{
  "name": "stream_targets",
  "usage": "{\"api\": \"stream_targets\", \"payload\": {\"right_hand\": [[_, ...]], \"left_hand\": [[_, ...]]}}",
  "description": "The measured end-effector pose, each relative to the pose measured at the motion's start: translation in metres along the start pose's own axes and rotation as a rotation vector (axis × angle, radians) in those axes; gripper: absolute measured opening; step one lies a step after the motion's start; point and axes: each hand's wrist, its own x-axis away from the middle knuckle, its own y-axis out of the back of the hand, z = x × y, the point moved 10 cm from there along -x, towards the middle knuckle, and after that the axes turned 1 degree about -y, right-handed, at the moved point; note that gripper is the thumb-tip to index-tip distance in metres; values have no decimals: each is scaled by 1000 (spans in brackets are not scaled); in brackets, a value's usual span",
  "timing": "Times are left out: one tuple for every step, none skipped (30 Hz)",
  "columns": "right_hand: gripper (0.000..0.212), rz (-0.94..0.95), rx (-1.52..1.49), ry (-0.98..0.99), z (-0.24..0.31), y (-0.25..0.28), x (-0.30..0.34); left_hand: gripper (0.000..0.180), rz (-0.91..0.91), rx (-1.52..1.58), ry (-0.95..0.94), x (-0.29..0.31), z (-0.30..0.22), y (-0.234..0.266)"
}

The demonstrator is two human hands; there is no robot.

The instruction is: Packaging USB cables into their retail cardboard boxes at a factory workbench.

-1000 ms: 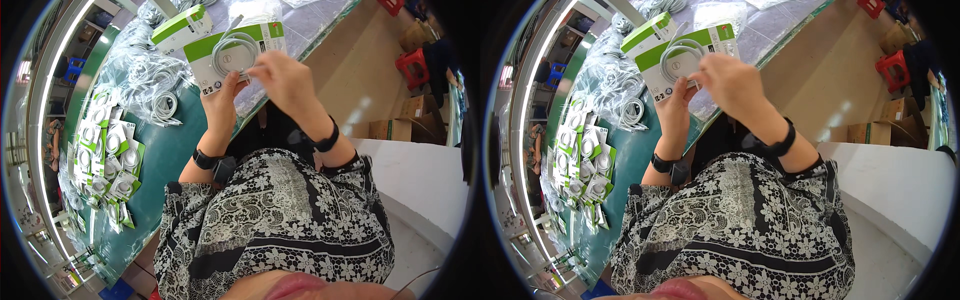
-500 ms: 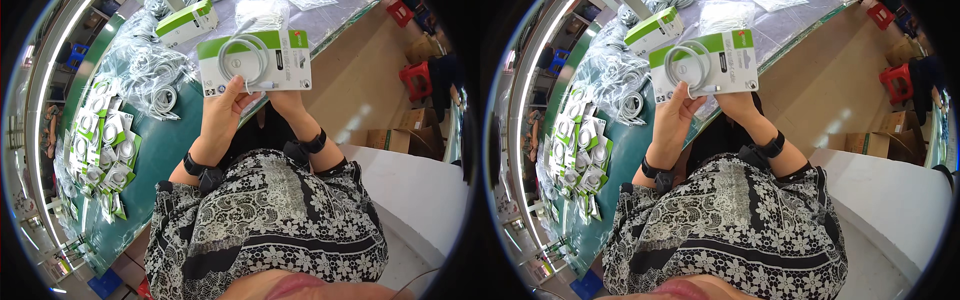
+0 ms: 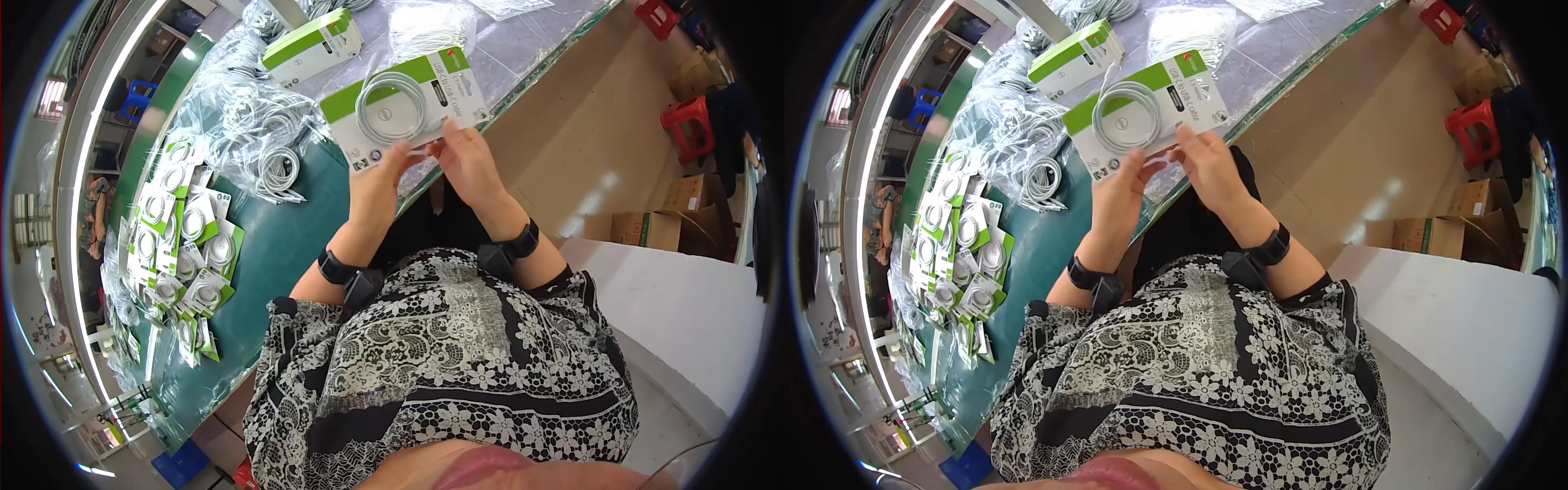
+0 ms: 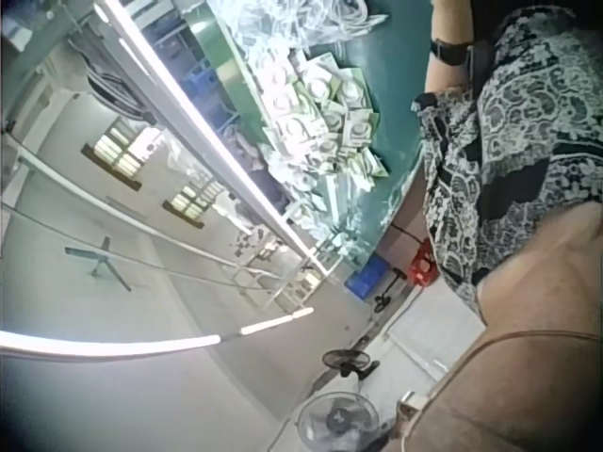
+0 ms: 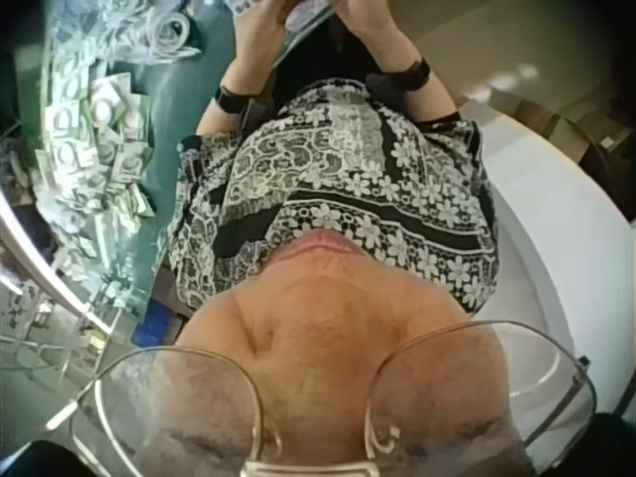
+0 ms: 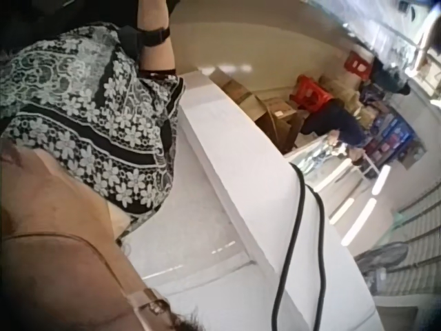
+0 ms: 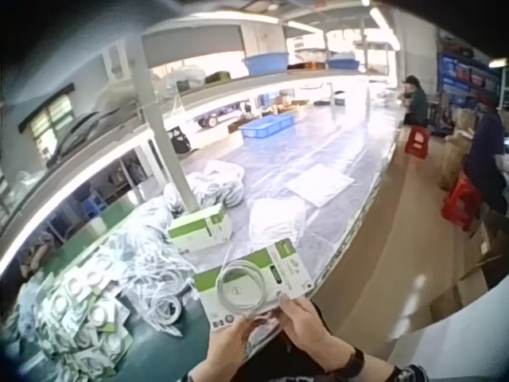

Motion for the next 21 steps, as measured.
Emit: {"api": "stream_targets", "payload": {"right_hand": [[37,-3,-268,-93,-11,4,-3],[40,-25,-290,-108,-4,4,-8],[40,-33,-295,-103,3,13,-10],[36,24,-210,-140,10,22,-11],[32,83,-126,-193,12,25,-11],[33,129,-54,-242,15,26,-12],[33,115,-57,-246,27,30,-9],[33,218,43,-268,33,23,-7],[33,322,142,-289,32,15,-4],[34,321,160,-294,30,14,-7],[34,322,156,-300,30,10,-7],[35,341,232,-307,31,5,-6],[36,355,309,-311,30,4,-6],[36,350,307,-313,30,5,-9],[36,368,309,-337,27,7,-12],[36,385,314,-359,26,8,-13],[36,380,315,-359,24,9,-12],[34,251,317,-290,27,19,-16],[32,126,318,-220,31,28,-18],[32,124,319,-219,26,29,-16],[31,-65,619,128,57,40,-14]], "left_hand": [[39,72,21,75,6,10,-5],[48,235,15,90,10,10,-13],[48,240,11,97,9,6,-8],[52,290,50,175,11,6,-8],[57,323,94,258,13,6,-2],[55,234,20,384,7,9,15],[51,238,39,370,1,7,24],[48,386,-38,296,1,-3,15],[48,534,-115,222,4,-11,5],[48,527,-116,226,2,-10,6],[45,460,-195,271,-1,-3,14],[42,393,-273,316,-3,4,22],[42,393,-273,321,-5,6,22],[39,393,-279,331,-6,8,21],[36,394,-284,341,-5,11,19],[36,397,-283,344,-4,13,15],[33,314,-291,310,-5,12,17],[31,230,-299,275,-7,12,20],[31,232,-299,275,-6,17,19],[29,160,-299,216,-9,18,26],[28,89,-298,158,-11,19,32]]}}
